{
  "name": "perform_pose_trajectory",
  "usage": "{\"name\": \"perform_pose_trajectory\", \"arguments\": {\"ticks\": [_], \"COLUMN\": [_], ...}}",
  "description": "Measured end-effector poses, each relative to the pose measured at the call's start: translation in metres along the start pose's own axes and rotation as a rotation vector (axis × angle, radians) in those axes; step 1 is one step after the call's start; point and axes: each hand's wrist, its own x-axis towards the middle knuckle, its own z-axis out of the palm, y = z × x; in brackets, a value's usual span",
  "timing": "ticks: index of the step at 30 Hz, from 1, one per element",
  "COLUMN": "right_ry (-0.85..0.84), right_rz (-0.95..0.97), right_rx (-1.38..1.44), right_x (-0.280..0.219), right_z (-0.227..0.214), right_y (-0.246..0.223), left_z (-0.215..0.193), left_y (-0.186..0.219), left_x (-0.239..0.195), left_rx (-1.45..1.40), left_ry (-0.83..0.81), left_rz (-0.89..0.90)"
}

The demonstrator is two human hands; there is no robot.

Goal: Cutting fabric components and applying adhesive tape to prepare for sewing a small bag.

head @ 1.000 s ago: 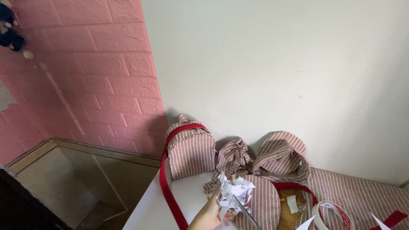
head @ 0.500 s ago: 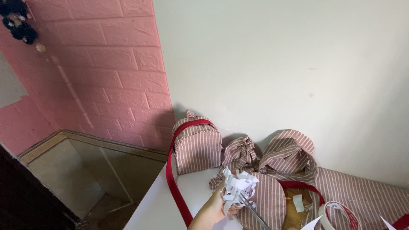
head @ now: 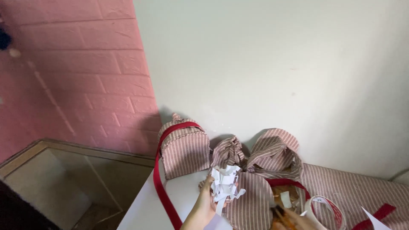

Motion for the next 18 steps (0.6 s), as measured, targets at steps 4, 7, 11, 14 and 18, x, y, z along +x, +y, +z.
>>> {"name": "perform_pose_trajectory", "arguments": {"ticks": [4, 7, 11, 14, 18], "right_ry": [1.405, 1.516, 1.572, 1.564, 1.624], "right_rz": [0.189, 0.126, -0.946, -1.067, -0.779], "right_rx": [-1.313, -1.519, -1.833, -1.73, -1.512], "right_x": [0.009, -0.002, 0.017, 0.033, 0.034], "right_z": [0.053, -0.056, -0.111, -0.071, -0.04], "right_y": [0.032, 0.036, 0.067, 0.087, 0.082], "left_z": [0.02, 0.022, 0.033, 0.031, 0.032], "left_y": [0.005, -0.002, -0.001, -0.005, -0.009], "left_x": [-0.021, -0.018, -0.037, -0.035, -0.03], "left_rx": [0.036, 0.08, 0.019, 0.115, 0.085], "left_ry": [-0.052, -0.057, -0.151, -0.185, -0.198], "left_rz": [0.049, 0.092, 0.238, 0.298, 0.287]}}
